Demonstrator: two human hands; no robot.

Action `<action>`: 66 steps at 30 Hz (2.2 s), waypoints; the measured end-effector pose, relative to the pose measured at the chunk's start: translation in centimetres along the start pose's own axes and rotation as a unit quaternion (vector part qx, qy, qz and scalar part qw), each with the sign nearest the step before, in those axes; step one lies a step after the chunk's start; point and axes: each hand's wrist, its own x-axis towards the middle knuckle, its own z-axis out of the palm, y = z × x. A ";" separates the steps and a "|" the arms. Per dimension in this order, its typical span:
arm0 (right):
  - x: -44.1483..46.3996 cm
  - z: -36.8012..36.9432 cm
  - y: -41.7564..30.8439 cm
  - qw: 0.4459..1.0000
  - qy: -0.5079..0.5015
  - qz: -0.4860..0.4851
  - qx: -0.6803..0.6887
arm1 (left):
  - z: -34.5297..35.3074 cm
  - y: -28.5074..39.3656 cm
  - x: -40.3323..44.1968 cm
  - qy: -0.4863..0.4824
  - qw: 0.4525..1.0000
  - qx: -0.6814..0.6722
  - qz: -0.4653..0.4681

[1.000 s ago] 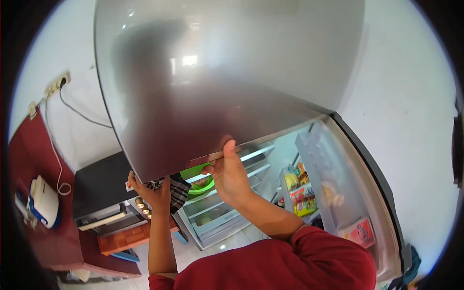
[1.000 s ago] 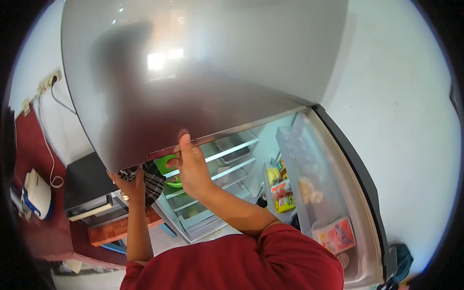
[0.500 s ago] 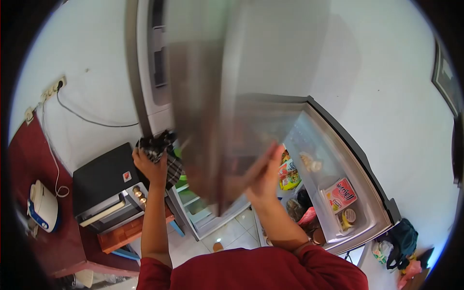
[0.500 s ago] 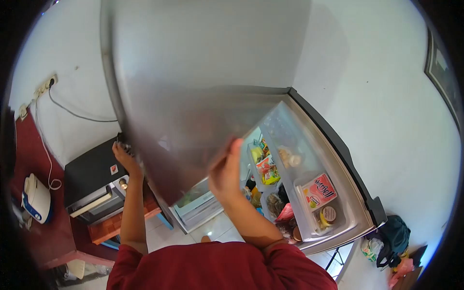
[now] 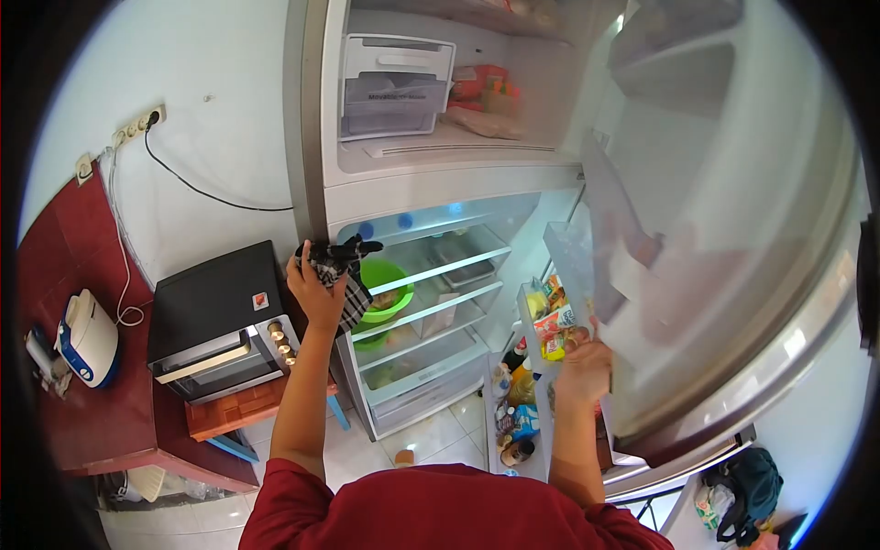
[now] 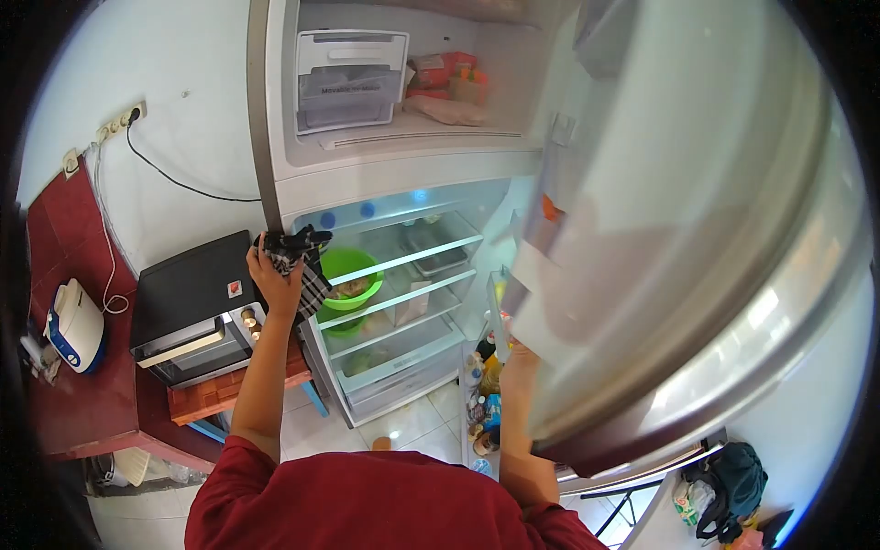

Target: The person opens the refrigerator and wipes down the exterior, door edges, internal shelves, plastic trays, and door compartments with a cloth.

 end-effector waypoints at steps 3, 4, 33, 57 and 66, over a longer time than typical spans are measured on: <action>0.4 -0.9 -0.9 0.992 0.011 -0.056 0.115 | -0.3 0.8 -0.4 -0.008 0.997 -0.039 -0.067; 0.5 -1.3 -1.4 0.969 -0.009 -0.045 0.244 | -0.4 1.0 -0.8 -0.011 0.997 -0.043 -0.067; -3.7 -3.3 -9.9 0.839 0.075 -0.313 -0.439 | 15.8 29.1 -3.4 -0.411 0.541 -0.721 -0.133; -2.4 -8.8 -22.0 0.572 0.198 -0.082 -0.792 | 12.6 47.4 -0.1 -0.425 0.539 -0.572 0.448; 0.0 -10.4 -21.5 0.555 0.101 -0.080 -0.822 | 13.8 49.2 -2.1 -0.371 0.574 -0.605 0.409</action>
